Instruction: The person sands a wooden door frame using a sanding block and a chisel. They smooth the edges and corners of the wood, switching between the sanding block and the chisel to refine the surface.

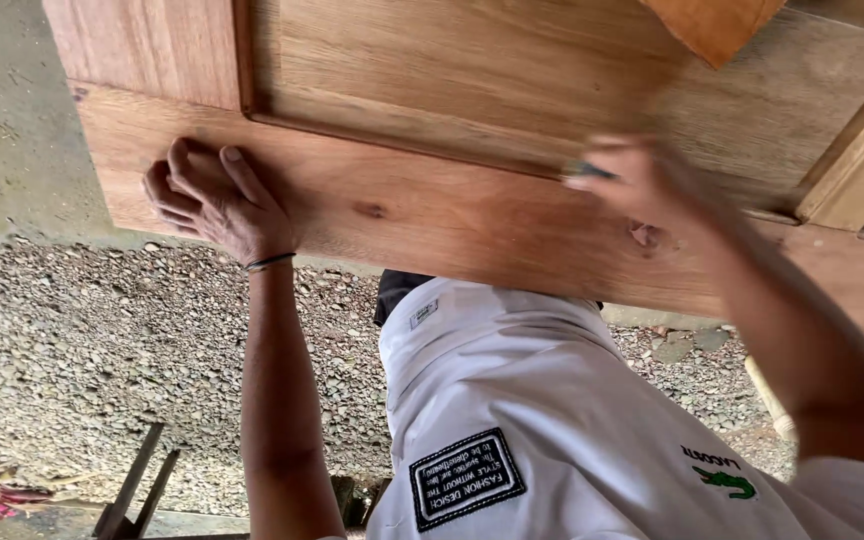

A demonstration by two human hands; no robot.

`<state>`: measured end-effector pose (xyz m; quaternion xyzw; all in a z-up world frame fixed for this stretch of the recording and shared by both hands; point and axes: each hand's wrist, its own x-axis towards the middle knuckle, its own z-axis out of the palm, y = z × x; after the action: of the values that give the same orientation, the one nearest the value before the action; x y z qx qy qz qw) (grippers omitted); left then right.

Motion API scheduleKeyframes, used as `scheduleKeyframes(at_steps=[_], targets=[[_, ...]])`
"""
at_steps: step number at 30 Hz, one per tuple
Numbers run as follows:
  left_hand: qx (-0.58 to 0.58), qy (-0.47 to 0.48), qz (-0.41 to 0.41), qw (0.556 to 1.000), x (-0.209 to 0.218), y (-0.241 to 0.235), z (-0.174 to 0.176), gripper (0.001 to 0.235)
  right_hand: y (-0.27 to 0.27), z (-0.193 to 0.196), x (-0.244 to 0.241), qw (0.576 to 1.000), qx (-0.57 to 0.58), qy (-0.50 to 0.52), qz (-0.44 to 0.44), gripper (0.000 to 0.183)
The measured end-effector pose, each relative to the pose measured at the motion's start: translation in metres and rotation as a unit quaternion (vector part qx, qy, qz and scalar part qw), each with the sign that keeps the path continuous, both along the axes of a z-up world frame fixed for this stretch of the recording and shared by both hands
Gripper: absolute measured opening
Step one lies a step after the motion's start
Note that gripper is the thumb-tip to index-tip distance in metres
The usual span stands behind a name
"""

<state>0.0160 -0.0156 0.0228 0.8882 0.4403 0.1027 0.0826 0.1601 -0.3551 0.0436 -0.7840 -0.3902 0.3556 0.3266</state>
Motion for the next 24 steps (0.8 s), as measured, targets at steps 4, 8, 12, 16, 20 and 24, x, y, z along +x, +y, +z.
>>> scheduleKeyframes(at_steps=[4, 8, 12, 16, 20, 24], targets=[[-0.014, 0.004, -0.007, 1.000, 0.000, -0.001, 0.001, 0.038, 0.068, -0.025, -0.006, 0.999, 0.028, -0.020, 0.004, 0.026], [0.000, -0.041, -0.025, 0.999, 0.003, -0.006, 0.002, 0.037, 0.032, -0.019, -0.004, 1.000, 0.009, 0.018, 0.001, 0.028], [-0.015, -0.045, -0.030, 0.998, 0.004, -0.007, 0.006, 0.041, -0.078, -0.001, 0.002, 0.984, -0.168, 0.054, 0.001, 0.025], [-0.012, -0.044, -0.034, 0.998, 0.003, -0.006, 0.002, 0.040, -0.165, 0.018, -0.004, 0.935, -0.314, 0.117, -0.117, 0.024], [-0.003, -0.043, -0.026, 0.999, 0.004, -0.006, 0.002, 0.037, -0.144, 0.017, 0.002, 0.947, -0.261, 0.112, -0.148, 0.012], [0.004, -0.050, -0.025, 0.998, 0.003, -0.006, 0.000, 0.036, -0.097, 0.004, 0.007, 0.975, -0.188, 0.089, -0.072, 0.023]])
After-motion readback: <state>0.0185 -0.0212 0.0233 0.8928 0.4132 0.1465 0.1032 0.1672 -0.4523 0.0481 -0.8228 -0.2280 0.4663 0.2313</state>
